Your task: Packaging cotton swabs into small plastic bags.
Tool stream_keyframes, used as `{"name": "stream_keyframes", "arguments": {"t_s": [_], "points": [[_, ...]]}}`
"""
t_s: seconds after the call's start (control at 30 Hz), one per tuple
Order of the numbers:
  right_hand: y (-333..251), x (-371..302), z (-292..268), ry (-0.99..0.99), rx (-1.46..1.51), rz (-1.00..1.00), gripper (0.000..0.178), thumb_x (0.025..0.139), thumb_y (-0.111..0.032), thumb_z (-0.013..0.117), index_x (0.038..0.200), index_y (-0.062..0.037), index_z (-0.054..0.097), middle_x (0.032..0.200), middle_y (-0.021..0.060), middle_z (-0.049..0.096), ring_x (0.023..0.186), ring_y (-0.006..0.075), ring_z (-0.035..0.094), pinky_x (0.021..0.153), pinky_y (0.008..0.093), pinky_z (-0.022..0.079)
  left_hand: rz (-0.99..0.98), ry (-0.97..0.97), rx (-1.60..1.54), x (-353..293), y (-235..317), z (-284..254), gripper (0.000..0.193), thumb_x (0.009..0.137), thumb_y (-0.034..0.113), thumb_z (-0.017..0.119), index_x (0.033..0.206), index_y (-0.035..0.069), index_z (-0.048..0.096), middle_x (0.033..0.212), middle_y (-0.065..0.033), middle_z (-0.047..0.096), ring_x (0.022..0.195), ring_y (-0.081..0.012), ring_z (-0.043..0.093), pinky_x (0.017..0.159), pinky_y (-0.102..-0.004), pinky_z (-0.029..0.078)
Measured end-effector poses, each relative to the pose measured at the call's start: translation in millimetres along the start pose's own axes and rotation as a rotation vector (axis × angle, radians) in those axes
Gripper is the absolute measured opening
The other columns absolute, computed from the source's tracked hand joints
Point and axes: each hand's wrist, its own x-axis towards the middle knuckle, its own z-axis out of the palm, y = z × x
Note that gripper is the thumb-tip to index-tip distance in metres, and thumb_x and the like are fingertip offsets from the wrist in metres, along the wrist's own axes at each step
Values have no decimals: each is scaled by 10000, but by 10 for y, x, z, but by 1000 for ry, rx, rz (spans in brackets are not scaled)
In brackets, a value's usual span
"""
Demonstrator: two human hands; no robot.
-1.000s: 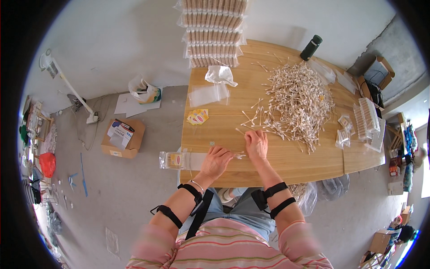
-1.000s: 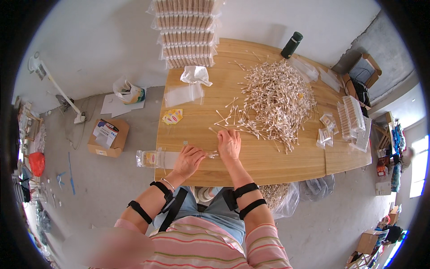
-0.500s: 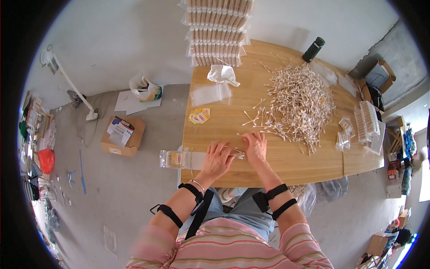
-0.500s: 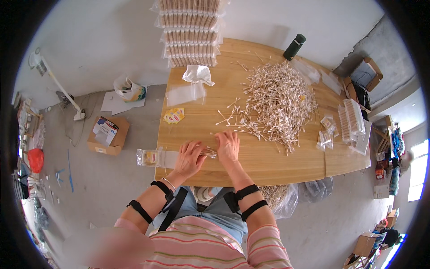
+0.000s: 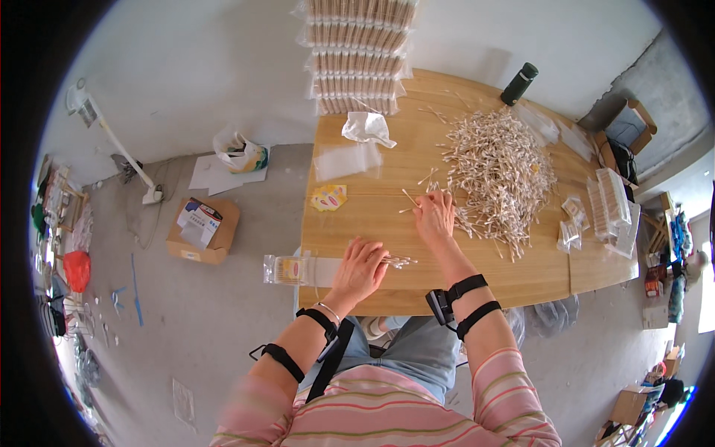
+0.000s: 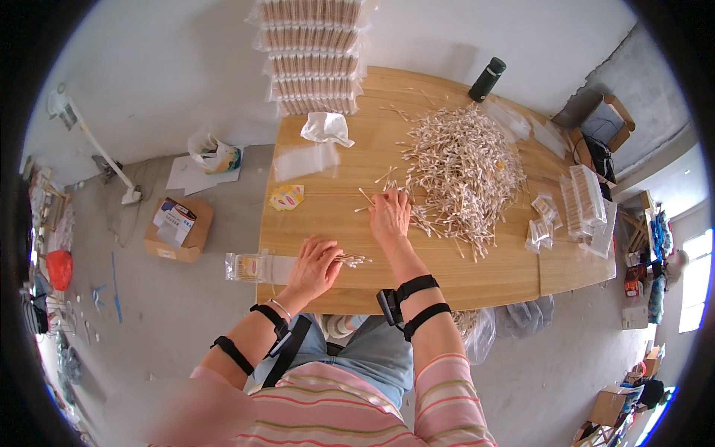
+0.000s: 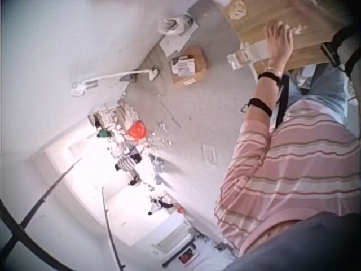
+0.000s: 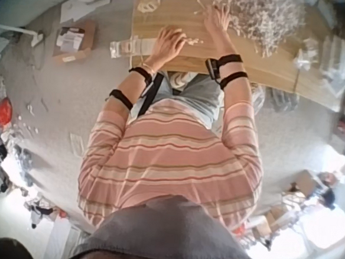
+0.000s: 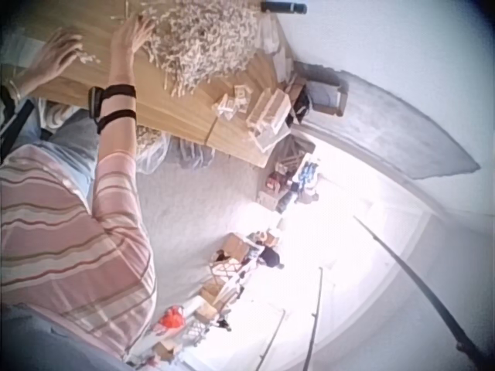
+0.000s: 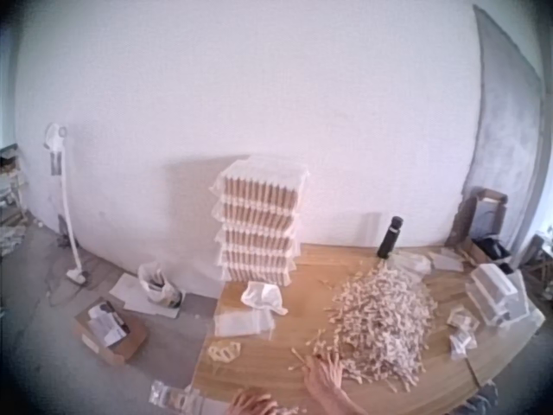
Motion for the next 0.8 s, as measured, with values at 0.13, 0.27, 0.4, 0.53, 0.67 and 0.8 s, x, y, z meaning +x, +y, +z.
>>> {"name": "stream_keyframes", "arguments": {"t_s": [0.13, 0.27, 0.4, 0.53, 0.67, 0.8], "points": [[-42, -57, 84, -36, -4, -119, 141, 787, -139, 661, 923, -115, 634, 1010, 73, 530, 1046, 296, 469, 882, 441, 387, -1, 18, -16, 19, 2, 13, 276, 763, 99, 675, 1019, 72, 575, 1121, -110, 549, 1089, -328, 508, 1015, -487, 383], [-241, -346, 86, -112, 50, -153, 101, 790, -127, 650, 888, -111, 631, 1024, 69, 533, 1031, 297, 476, 876, 437, 386, -65, 20, -44, 12, 18, -1, 372, 762, 103, 674, 1107, 55, 543, 1189, -142, 527, 1147, -352, 475, 1036, -486, 361], [-299, -673, 18, -145, 249, -231, 170, 772, -92, 655, 940, -116, 640, 1037, 63, 551, 1038, 301, 489, 893, 432, 381, -99, 30, 14, 22, 34, -17, 522, 786, 140, 656, 1270, 53, 479, 1320, -167, 472, 1259, -366, 407, 1082, -483, 312], [-170, -853, -94, 6, 247, -182, 235, 748, -61, 677, 975, -118, 661, 1046, 62, 572, 1056, 306, 496, 879, 428, 392, -70, -37, 50, -6, -6, -6, 500, 819, 166, 625, 1287, 52, 490, 1339, -156, 476, 1286, -339, 402, 1105, -476, 289], [321, -865, -87, 55, 282, -149, 176, 760, -69, 684, 931, -109, 673, 1052, 68, 574, 1043, 305, 499, 885, 436, 397, -25, -55, 42, 6, 6, 19, 416, 849, 162, 596, 1240, 36, 533, 1309, -131, 522, 1273, -301, 434, 1112, -462, 290], [520, -789, -133, 157, 292, -16, 130, 795, -89, 679, 925, -94, 670, 1057, 77, 569, 1040, 320, 493, 927, 451, 387, -33, -44, 33, 6, 12, 12, 401, 850, 155, 600, 1226, 27, 544, 1297, -127, 538, 1268, -294, 445, 1111, -447, 300]]}}
